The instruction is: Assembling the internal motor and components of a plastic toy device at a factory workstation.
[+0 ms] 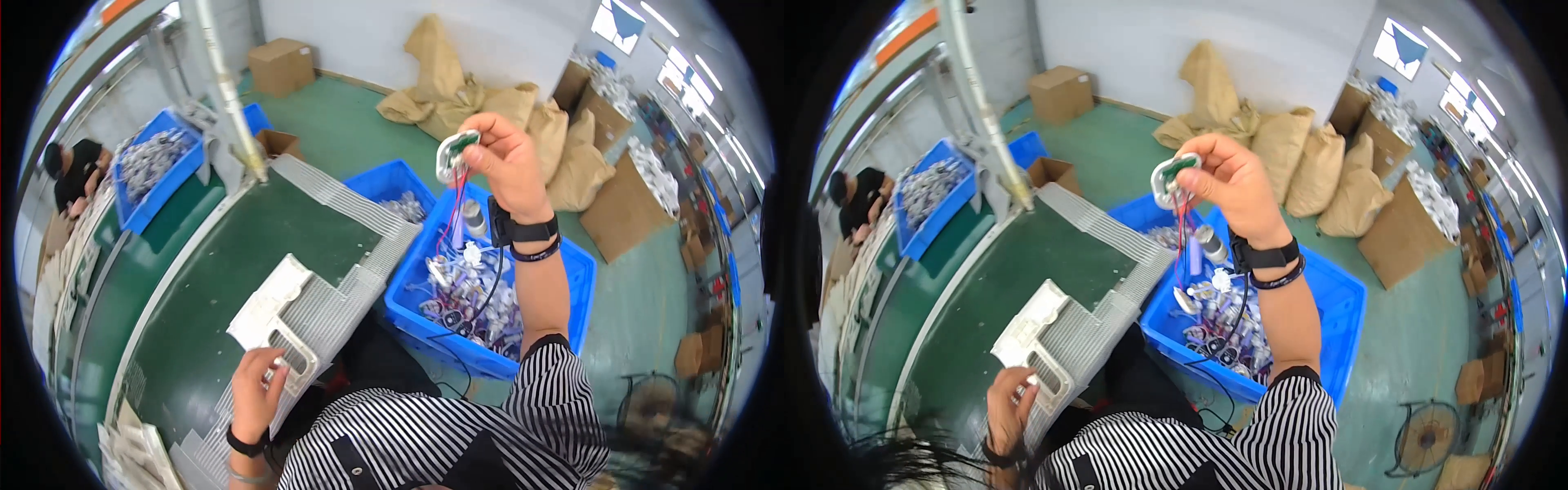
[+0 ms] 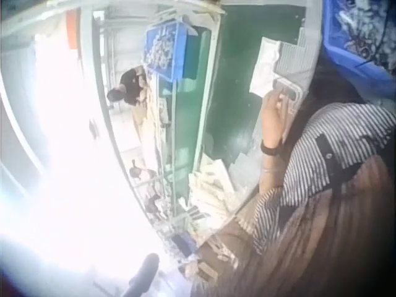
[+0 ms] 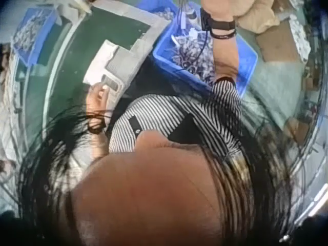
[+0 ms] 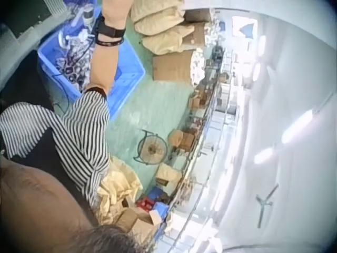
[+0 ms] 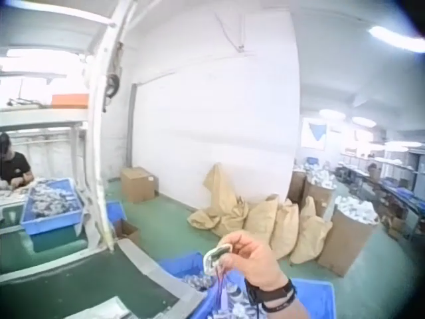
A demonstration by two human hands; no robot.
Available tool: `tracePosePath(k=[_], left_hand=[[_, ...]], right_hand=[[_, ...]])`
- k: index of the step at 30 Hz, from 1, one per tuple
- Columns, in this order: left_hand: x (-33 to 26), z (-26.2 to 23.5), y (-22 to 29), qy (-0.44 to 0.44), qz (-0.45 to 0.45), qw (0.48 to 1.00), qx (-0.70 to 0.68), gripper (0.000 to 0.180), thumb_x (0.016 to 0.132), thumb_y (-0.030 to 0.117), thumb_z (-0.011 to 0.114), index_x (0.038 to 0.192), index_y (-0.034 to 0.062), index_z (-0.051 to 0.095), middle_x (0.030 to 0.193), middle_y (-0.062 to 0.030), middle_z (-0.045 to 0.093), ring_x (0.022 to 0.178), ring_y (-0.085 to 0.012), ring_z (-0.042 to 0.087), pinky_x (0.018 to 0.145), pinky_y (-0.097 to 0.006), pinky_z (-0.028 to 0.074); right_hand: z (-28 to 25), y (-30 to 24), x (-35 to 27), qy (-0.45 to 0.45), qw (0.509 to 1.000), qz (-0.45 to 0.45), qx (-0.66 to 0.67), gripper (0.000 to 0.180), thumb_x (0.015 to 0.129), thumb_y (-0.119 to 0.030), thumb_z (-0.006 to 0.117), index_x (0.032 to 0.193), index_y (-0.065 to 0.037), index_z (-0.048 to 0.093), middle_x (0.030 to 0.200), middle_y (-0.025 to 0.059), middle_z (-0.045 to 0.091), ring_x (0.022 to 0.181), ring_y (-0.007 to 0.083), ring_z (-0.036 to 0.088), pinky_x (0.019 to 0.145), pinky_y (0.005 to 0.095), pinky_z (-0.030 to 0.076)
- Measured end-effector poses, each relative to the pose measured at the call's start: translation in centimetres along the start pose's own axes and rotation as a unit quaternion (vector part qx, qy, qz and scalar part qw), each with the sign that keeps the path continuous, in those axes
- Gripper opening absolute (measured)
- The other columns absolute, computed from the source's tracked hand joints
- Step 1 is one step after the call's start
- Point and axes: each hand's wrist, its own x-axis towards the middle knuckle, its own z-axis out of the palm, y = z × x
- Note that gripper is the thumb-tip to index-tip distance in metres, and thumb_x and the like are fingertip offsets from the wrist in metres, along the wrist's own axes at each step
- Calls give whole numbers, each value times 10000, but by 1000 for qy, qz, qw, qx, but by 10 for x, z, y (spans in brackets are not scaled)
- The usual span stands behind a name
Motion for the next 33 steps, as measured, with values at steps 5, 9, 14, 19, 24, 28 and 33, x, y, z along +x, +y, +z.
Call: tracePosePath(k=[5, 9, 14, 19, 24, 28, 33], left_hand=[[50, -44, 42, -4, 62, 980, -189, 348, 947, 138, 686, 1279, 37, 654, 1088, -95, 727, 939, -159, 684, 772, -303, 542], [88, -62, 90, -47, 80, 937, -336, 474, 1034, 197, 605, 1445, -5, 482, 1212, -88, 655, 1126, -148, 618, 984, -320, 488], [106, -73, 81, -45, 84, 939, -331, 494, 1056, 306, 574, 1408, -33, 498, 1169, -79, 651, 1057, -149, 644, 955, -313, 521], [103, -77, 50, -38, 32, 952, -301, 457, 1055, 315, 576, 1342, -38, 551, 1053, -67, 670, 929, -120, 662, 854, -289, 564], [96, -81, 39, 60, 55, 970, -230, 359, 1061, 260, 562, 1254, -32, 644, 1164, -61, 571, 899, -119, 632, 821, -268, 560], [97, -95, 46, 20, 84, 972, -219, 356, 1063, 248, 557, 1281, -20, 643, 1173, -40, 585, 994, -108, 589, 878, -279, 537], [93, -103, 47, 16, 84, 980, -181, 357, 1065, 249, 550, 1297, -5, 645, 1143, -22, 616, 1013, -107, 592, 915, -284, 486]], right_hand=[[87, -1, 23, -99, 994, 40, 9, 227, 931, -95, 739, 1122, -15, 645, 961, 19, 698, 799, 63, 648, 598, 210, 533], [150, 18, 37, -153, 984, 84, 41, 184, 944, -82, 717, 1108, -16, 665, 942, 19, 696, 747, 41, 630, 579, 200, 519], [205, 47, 49, -170, 982, 41, 73, 201, 953, -93, 708, 1128, 4, 692, 989, 35, 695, 748, 68, 649, 598, 213, 534], [229, 63, 49, -183, 971, 73, 132, 217, 986, -124, 667, 1152, 15, 689, 982, 41, 702, 762, 109, 691, 609, 245, 587], [237, 101, 32, -98, 982, 74, 146, 333, 1042, -131, 572, 1355, -17, 554, 1233, 73, 625, 1179, 144, 598, 946, 306, 531], [229, 134, 13, -223, 960, 102, 132, 306, 1051, -159, 560, 1319, -11, 576, 1206, 55, 631, 1117, 118, 586, 1003, 305, 468], [232, 138, 1, -317, 924, 144, 159, 306, 1059, -172, 551, 1304, 7, 593, 1154, 38, 647, 1062, 103, 581, 951, 281, 474]])
